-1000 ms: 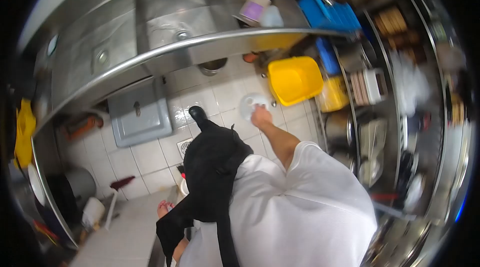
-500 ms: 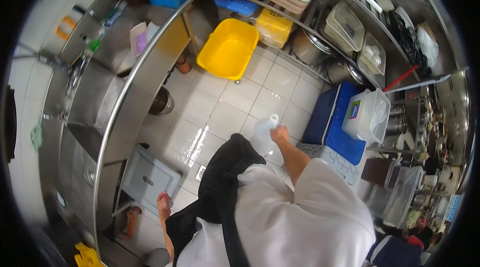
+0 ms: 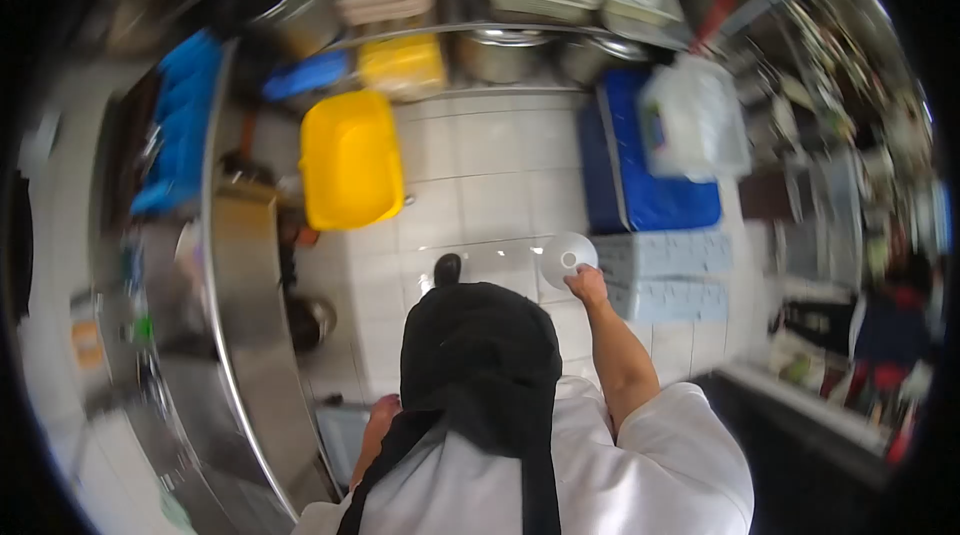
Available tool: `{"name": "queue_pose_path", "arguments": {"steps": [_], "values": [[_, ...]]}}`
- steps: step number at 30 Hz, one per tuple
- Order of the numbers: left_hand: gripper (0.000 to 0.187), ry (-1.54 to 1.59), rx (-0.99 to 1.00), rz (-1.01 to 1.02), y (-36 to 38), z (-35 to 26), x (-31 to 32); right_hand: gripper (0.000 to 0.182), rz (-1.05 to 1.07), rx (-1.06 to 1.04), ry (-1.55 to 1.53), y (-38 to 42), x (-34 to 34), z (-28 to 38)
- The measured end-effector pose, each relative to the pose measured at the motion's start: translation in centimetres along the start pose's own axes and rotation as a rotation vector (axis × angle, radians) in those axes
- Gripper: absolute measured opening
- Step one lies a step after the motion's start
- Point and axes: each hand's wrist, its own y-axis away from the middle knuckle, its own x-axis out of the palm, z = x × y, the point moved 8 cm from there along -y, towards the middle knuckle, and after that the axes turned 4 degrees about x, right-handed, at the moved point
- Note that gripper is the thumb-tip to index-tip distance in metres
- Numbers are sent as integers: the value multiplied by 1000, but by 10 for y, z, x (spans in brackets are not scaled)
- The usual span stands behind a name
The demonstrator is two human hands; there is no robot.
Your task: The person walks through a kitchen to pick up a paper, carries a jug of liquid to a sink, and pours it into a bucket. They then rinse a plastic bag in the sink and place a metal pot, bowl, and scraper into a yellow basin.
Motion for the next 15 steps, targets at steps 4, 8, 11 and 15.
{"name": "queue_pose_path", "arguments": {"steps": [4, 8, 11, 15], "values": [[25, -61, -423, 32, -121, 25, -23, 46, -162, 144, -186, 73, -44, -60], [24, -177, -406, 197, -293, -95, 22, 40, -289, 484, -409, 165, -67, -122], [25, -287, -255, 196, -346, -193, 70, 37, -345, 654, -550, 217, -45, -165], [29, -372, -126, 214, -364, -252, 186, 36, -525, 941, -711, 288, 21, -233]]}}
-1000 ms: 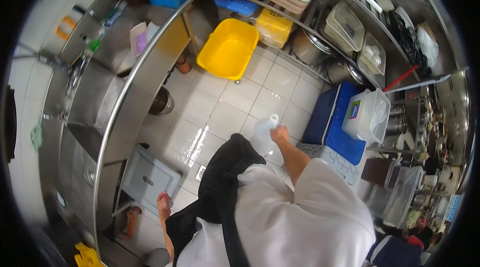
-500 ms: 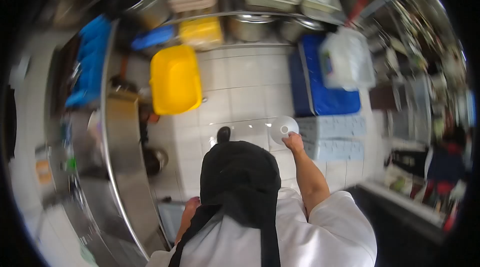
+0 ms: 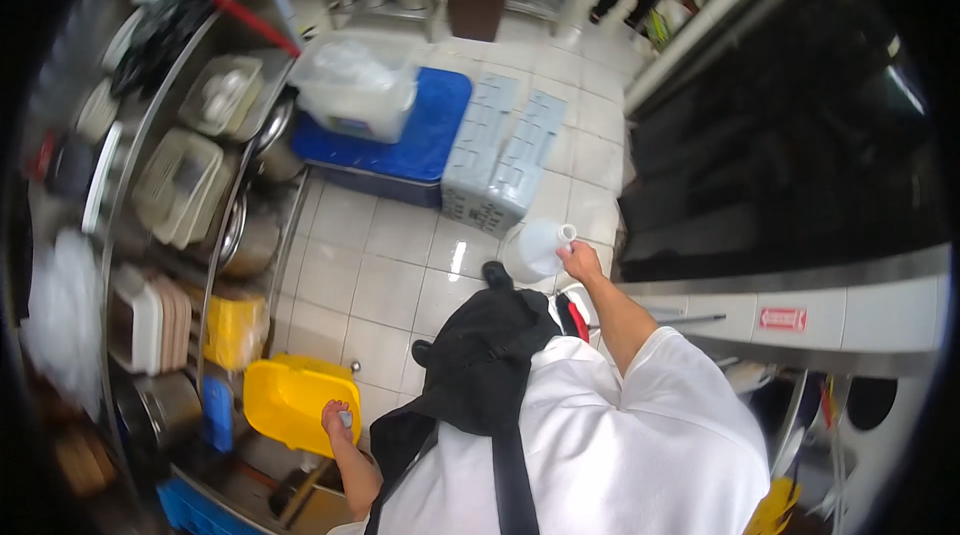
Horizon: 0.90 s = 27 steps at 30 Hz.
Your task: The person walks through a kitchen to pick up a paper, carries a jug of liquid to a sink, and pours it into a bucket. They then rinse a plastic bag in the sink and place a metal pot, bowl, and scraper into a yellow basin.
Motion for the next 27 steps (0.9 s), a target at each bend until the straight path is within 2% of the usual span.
{"name": "queue_pose_path", "arguments": {"steps": [2, 4, 5, 6, 8, 9, 10, 11, 13, 16, 18, 20, 24, 26, 27], "values": [[28, -112, 20, 69, -5, -10, 53, 37, -4, 127, -61, -3, -20, -37], [28, -204, 40, 123, -7, -14, 113, 36, -144, 250, -179, -21, -49, -79], [28, -281, -18, 216, -2, -2, 148, 37, -134, 310, -177, -30, -64, -92], [28, -356, -78, 306, 6, 11, 183, 37, -138, 324, -188, -43, -73, -94], [28, -463, -83, 338, 30, 30, 254, 37, -292, 228, -74, -82, -100, -115], [28, -522, -184, 337, 46, 44, 275, 36, -291, 200, -192, -97, -111, -116], [27, -590, -303, 312, 66, 62, 267, 35, -292, 227, -178, -111, -121, -118], [28, -580, -390, 383, 83, 78, 278, 35, -285, 257, -189, -125, -131, -118], [26, -744, -392, 446, 118, 91, 295, 35, -298, 268, -202, -171, -163, -118], [23, -1042, -330, 547, 153, 97, 323, 35, -318, 197, -315, -235, -201, -115], [22, -1219, -279, 604, 161, 97, 360, 33, -403, 77, -398, -292, -227, -109], [22, -1397, -220, 667, 162, 96, 412, 32, -380, 20, -376, -351, -246, -115], [24, -1702, -26, 867, 141, 102, 586, 31, -296, -36, -283, -467, -312, -122], [25, -1734, 236, 900, 123, 97, 707, 31, -311, -68, -176, -524, -340, -143], [25, -1734, 389, 880, 116, 88, 772, 32, -276, 5, -183, -553, -362, -149]]}}
